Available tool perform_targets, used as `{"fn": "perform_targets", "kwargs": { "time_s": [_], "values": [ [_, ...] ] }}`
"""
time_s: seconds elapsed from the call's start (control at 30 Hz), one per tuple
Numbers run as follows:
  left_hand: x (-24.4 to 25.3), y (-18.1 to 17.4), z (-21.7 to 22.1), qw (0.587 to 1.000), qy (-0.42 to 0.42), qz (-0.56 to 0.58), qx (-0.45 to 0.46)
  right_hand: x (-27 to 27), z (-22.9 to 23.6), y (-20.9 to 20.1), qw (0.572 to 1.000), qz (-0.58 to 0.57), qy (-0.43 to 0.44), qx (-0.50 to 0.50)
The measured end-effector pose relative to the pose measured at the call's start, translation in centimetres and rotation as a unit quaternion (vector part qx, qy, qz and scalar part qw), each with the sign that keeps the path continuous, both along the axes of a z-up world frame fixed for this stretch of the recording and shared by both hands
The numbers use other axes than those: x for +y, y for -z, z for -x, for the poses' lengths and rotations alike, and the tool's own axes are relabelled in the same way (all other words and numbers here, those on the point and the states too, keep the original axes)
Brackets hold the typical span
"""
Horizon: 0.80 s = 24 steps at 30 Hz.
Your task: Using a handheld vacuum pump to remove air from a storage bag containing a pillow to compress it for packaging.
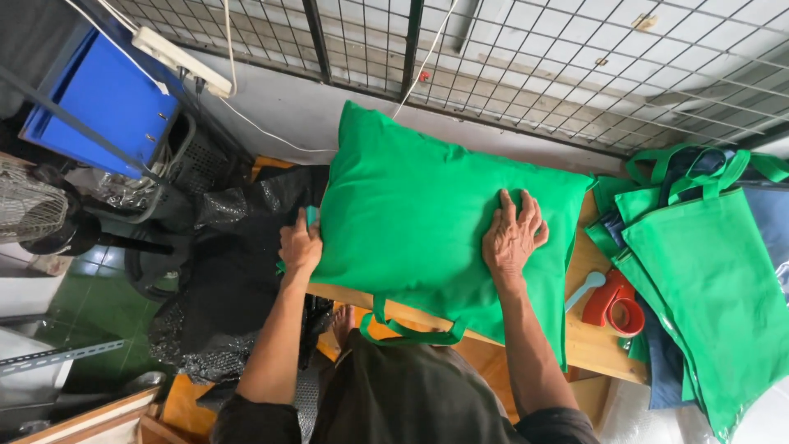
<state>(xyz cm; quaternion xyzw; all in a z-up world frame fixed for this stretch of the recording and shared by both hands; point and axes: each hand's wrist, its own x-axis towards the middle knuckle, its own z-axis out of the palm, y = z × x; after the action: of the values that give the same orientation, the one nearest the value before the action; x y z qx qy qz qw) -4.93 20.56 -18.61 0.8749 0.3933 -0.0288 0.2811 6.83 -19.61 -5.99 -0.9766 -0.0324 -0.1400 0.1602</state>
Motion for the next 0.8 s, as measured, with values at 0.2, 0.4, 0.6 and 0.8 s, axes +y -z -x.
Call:
{"fn": "perform_targets", "kwargs": {
  "time_s": [0.2,0.4,0.6,0.8],
  "values": [
    [-1.3,-1.9,1.3,0.944,-0.107,-0.154,-0.273,0.2,-0.9,1.0,1.000,0.006,0.018,-0.022],
    [-20.2,-16.0,1.2,0.899,0.227,-0.139,-0.348,-0.3,-0.8,0.5,1.000,-0.012,0.002,0.001],
    [-25.1,-11.1,3.1,0.858,0.390,-0.099,-0.320,-0.7,-0.7,0.6,1.000,-0.022,-0.005,0.004],
    [-10.5,-9.6,4.2,0.939,0.095,-0.236,-0.231,0.2,-0.4,0.2,1.000,-0.022,0.000,-0.003]
  ]
}}
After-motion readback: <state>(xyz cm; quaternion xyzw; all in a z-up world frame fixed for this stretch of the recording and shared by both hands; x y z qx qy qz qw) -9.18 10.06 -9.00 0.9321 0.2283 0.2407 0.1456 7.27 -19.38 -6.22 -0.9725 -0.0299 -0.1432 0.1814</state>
